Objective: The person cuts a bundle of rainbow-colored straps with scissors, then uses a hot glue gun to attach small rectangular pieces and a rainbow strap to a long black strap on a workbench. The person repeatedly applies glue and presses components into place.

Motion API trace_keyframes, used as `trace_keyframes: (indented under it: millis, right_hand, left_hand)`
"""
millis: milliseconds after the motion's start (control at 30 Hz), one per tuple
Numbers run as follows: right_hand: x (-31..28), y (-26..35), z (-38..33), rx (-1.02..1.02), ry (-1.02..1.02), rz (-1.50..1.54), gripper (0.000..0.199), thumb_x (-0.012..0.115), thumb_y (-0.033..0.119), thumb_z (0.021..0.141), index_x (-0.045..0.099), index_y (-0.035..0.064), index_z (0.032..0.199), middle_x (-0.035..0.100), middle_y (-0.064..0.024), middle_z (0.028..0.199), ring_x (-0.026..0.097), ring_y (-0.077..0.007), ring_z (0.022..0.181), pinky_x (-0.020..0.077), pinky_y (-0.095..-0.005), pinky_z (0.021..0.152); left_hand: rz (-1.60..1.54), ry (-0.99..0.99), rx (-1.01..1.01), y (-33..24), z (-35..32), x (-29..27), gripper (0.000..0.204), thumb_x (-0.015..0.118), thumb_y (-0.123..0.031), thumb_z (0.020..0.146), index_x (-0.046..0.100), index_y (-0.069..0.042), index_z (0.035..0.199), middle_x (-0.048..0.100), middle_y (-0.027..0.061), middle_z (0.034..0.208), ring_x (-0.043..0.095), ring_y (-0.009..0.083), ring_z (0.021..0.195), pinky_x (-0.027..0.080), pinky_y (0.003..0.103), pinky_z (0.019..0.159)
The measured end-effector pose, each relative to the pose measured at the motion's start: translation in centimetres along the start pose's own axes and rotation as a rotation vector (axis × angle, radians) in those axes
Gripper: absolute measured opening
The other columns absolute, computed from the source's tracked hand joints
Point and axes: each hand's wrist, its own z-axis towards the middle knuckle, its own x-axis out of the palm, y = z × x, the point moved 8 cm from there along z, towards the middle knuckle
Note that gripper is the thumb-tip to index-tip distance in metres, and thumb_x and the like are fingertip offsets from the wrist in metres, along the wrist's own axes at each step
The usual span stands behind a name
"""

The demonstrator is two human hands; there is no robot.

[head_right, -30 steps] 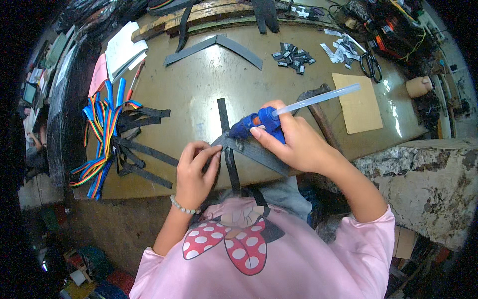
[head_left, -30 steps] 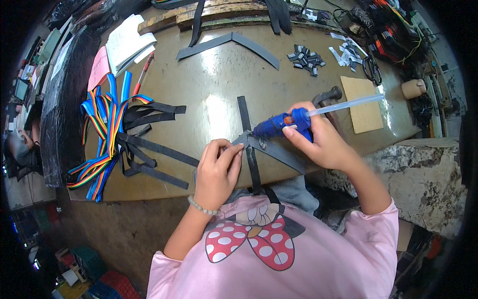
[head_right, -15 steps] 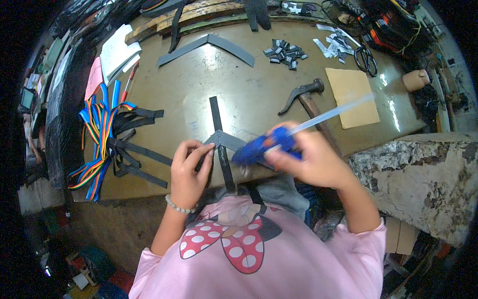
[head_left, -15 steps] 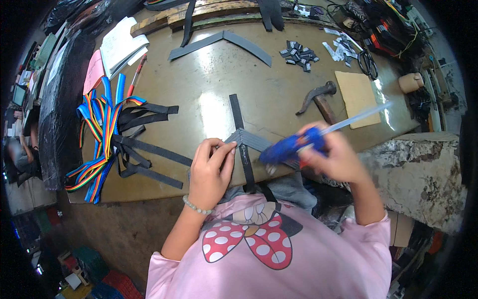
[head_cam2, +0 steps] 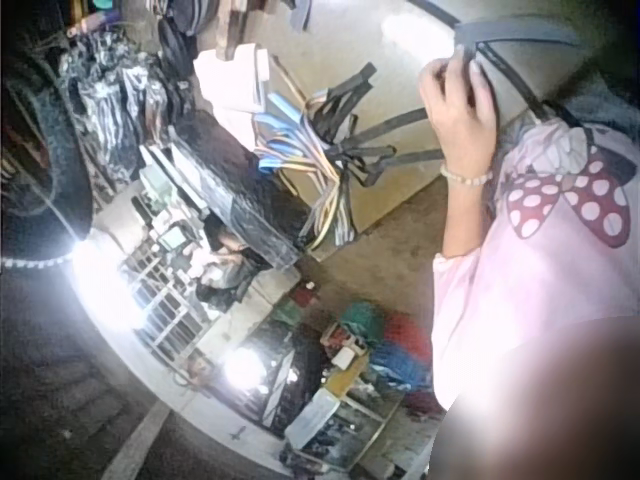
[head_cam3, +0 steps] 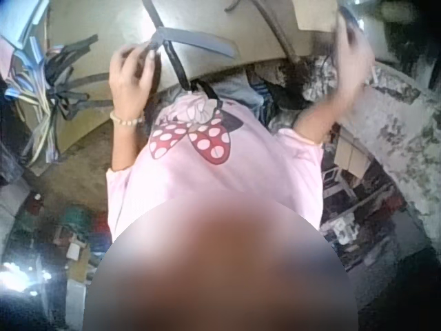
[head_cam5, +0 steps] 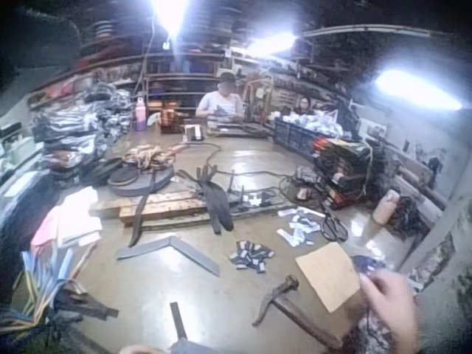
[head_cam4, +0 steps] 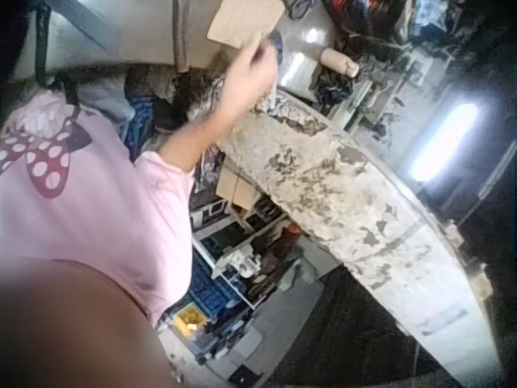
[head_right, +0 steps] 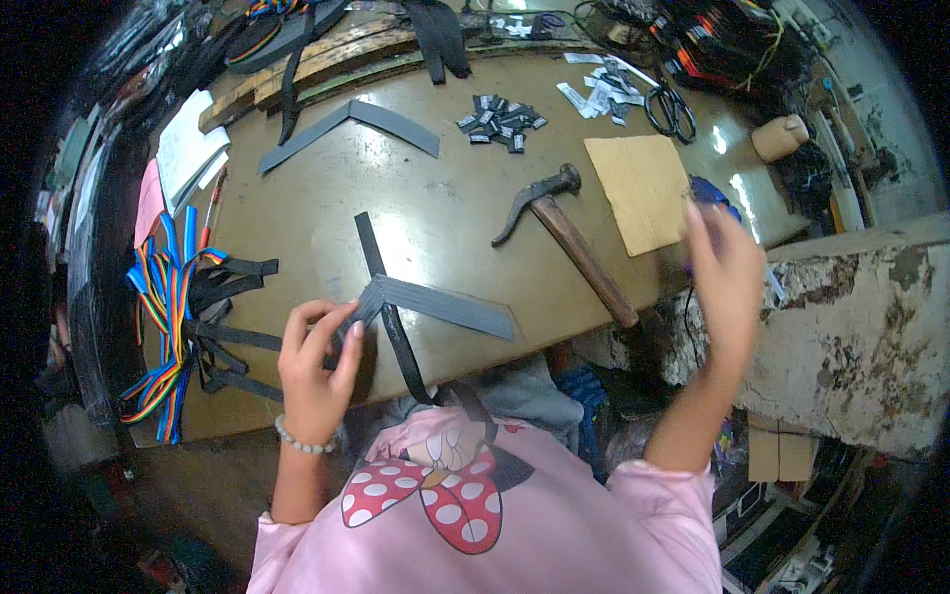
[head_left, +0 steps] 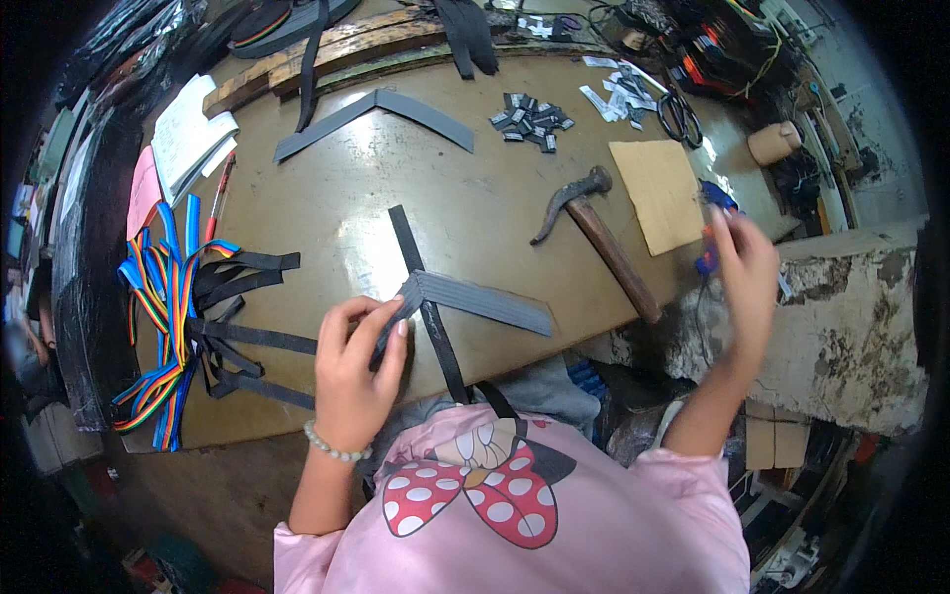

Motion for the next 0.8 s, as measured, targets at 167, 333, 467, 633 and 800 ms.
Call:
trace_keyframes:
  millis: [167, 333, 467, 633, 800]
  right_hand:
    - [11.6, 2.5, 12.3, -0.431, -0.035, -0.09, 0.03, 0.068, 0.028, 0.089, 0.073, 0.0007, 0.1, 0.071, -0.0183, 0.095, 0.069, -0.0332, 0.087, 0.0531, -0.038, 0.079]
    - [16.8, 0.7, 18.3, -0.403, -0.016, -0.324, 0.03, 0.07, 0.031, 0.086, 0.075, 0.0049, 0.099, 0.069, -0.0167, 0.104, 0.067, -0.0332, 0.093, 0.0526, -0.0427, 0.081]
    - [11.9, 6.8, 13.0, -0.448, -0.157, -0.122, 0.025, 0.07, 0.027, 0.087, 0.073, 0.0051, 0.099, 0.07, -0.0147, 0.098, 0.067, -0.0309, 0.083, 0.0528, -0.0401, 0.074]
    - [10.1, 12.0, -1.2, -0.399, 0.095, 0.481, 0.015, 0.068, 0.015, 0.09, 0.071, 0.0024, 0.098, 0.071, -0.01, 0.091, 0.066, -0.0193, 0.086, 0.0518, -0.031, 0.076]
    - [10.9, 12.8, -4.6, -0.436, -0.005, 0.331, 0.011, 0.07, 0.007, 0.084, 0.07, 0.0009, 0.094, 0.069, -0.0132, 0.089, 0.064, -0.0273, 0.08, 0.0507, -0.0361, 0.071]
  left_hand:
    - [0.023, 0.108, 0.09, 0.0, -0.2, -4.0, 0.026, 0.072, 0.0, 0.08, 0.071, -0.004, 0.106, 0.061, 0.0117, 0.104, 0.061, 0.0257, 0.093, 0.051, 0.034, 0.077]
    - [0.083, 0.1, -0.036, 2.6, -0.5, -9.1, 0.021, 0.069, 0.002, 0.082, 0.071, -0.003, 0.102, 0.061, 0.0103, 0.107, 0.061, 0.0212, 0.094, 0.05, 0.03, 0.074]
    - [-0.014, -0.052, -0.076, 3.2, -0.5, -9.8, 0.021, 0.067, 0.003, 0.084, 0.07, -0.002, 0.104, 0.059, 0.0116, 0.112, 0.061, 0.0188, 0.095, 0.05, 0.027, 0.072]
    - [-0.676, -0.019, -0.321, 1.4, -0.2, -2.8, 0.027, 0.065, 0.004, 0.087, 0.065, 0.004, 0.114, 0.059, 0.0113, 0.119, 0.062, 0.0163, 0.099, 0.052, 0.026, 0.08]
    - [-0.618, 0.036, -0.212, -1.7, 0.2, 1.6, 0.026, 0.063, 0.006, 0.09, 0.067, 0.002, 0.116, 0.062, 0.0126, 0.117, 0.065, 0.0148, 0.096, 0.053, 0.022, 0.072]
